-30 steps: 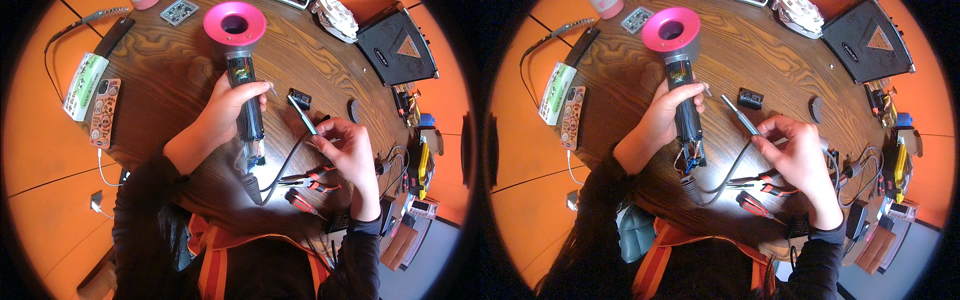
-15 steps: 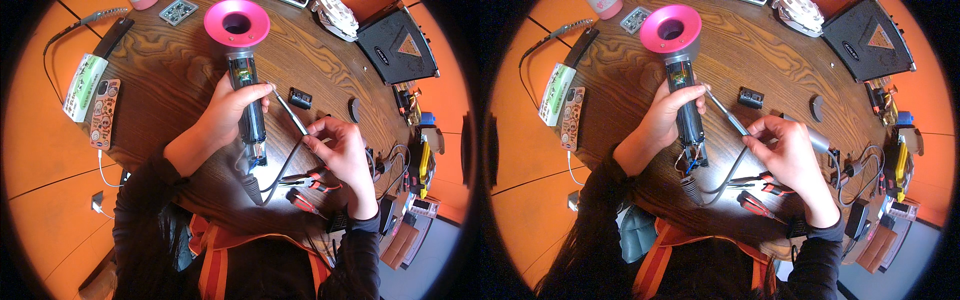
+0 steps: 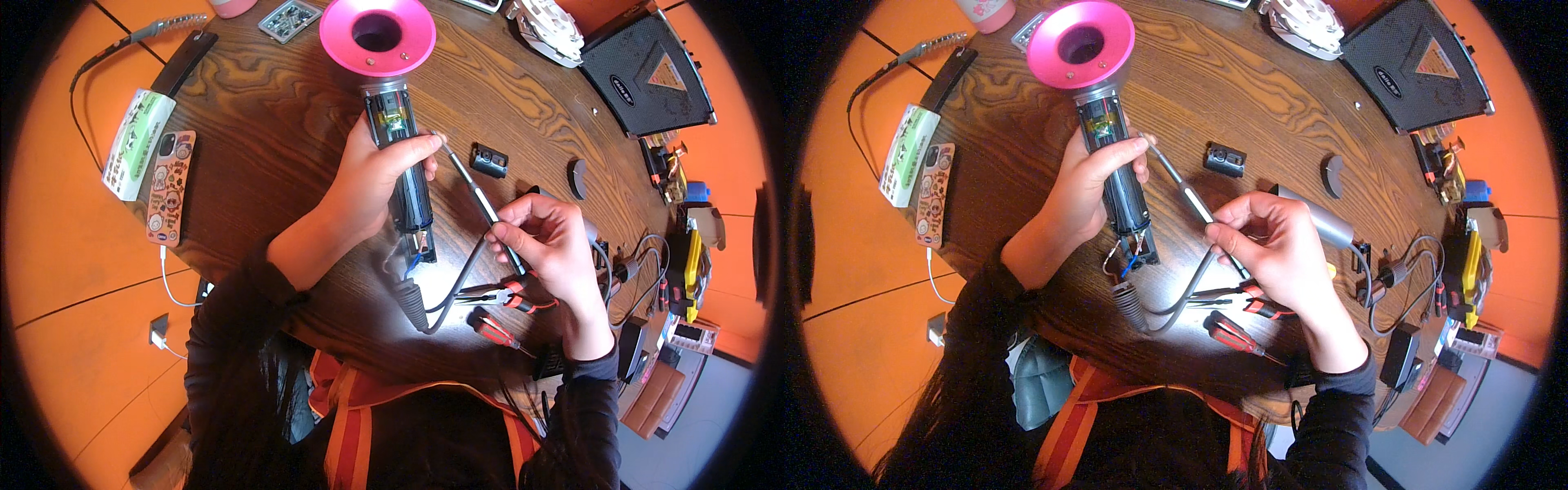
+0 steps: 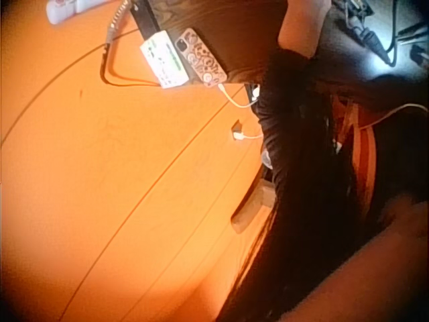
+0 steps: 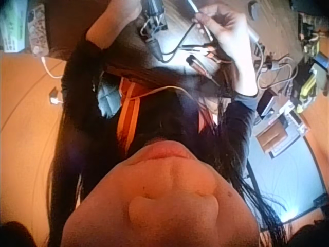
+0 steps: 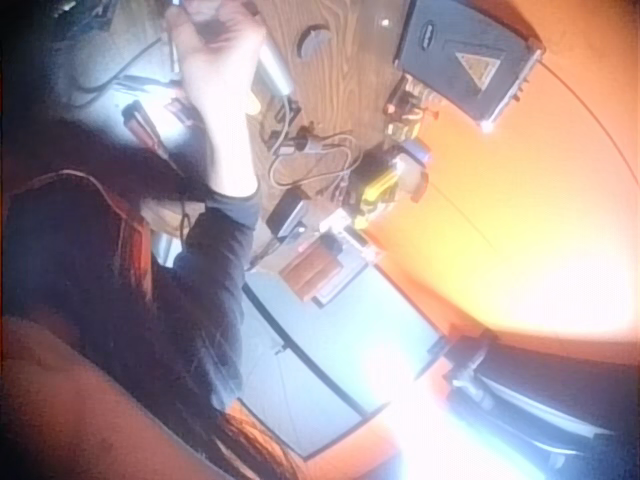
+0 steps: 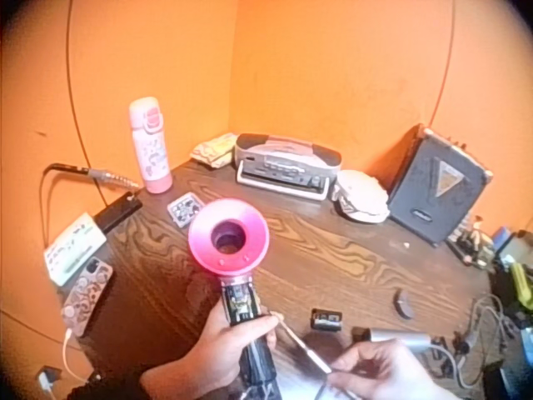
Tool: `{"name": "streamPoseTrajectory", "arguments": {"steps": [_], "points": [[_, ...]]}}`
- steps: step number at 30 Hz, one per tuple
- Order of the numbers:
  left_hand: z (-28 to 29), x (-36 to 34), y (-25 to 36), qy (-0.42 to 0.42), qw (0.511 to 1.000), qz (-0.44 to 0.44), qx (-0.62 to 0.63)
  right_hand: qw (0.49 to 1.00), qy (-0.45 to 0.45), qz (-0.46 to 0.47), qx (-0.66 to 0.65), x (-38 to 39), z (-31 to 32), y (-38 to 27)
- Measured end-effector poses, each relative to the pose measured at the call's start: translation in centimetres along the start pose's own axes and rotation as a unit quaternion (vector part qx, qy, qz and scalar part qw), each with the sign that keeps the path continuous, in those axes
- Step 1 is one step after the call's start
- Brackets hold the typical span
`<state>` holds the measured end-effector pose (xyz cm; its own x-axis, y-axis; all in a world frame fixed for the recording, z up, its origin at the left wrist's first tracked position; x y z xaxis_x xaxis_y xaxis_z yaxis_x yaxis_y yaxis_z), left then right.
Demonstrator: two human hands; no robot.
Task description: The person disassembles a hair dryer, removes screws, and manipulates internal components using screwdrivers and pliers. They select a screw from a container and attempt to reassemble parts of the device.
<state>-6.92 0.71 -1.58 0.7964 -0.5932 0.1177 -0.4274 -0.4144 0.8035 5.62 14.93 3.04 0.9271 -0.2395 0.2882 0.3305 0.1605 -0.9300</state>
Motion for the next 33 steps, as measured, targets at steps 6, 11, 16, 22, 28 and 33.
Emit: {"name": "streamPoseTrajectory", "arguments": {"steps": [6, 11, 16, 22, 28, 33], "points": [[-0.2, 0.1, -0.3, -0.001, 0.999, 0.023, 0.030, 0.973, 0.111, 0.132, 0.154, 0.2, -0.4, 0.1], [-0.3, 0.1, -0.1, -0.028, 0.998, 0.010, 0.053, 0.973, 0.109, 0.122, 0.166, 0.2, 0.0, 0.2], [-0.2, 0.0, -0.2, -0.017, 0.999, 0.023, 0.043, 0.952, 0.191, 0.088, 0.222, -4.2, 5.5, -0.3], [-0.3, -0.1, -0.4, -0.015, 0.999, 0.029, 0.032, 0.879, 0.222, 0.129, 0.402, -8.1, 8.2, 2.8], [-0.3, 0.1, -0.5, -0.001, 0.999, 0.029, 0.021, 0.867, 0.218, 0.150, 0.422, -8.3, 8.0, 3.4], [-0.3, 0.2, -0.5, -0.005, 0.999, 0.026, 0.021, 0.832, 0.232, 0.190, 0.466, -7.1, 6.0, 1.3]]}}
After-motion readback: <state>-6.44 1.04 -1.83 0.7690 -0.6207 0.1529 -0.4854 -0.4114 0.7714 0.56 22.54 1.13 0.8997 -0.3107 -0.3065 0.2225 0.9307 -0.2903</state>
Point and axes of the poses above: each hand's wrist, its own x-axis away from the middle knuckle, its own z-axis out of the back of the hand, y = z × x, the point moved 3 cm from there along -x, towards the middle knuckle
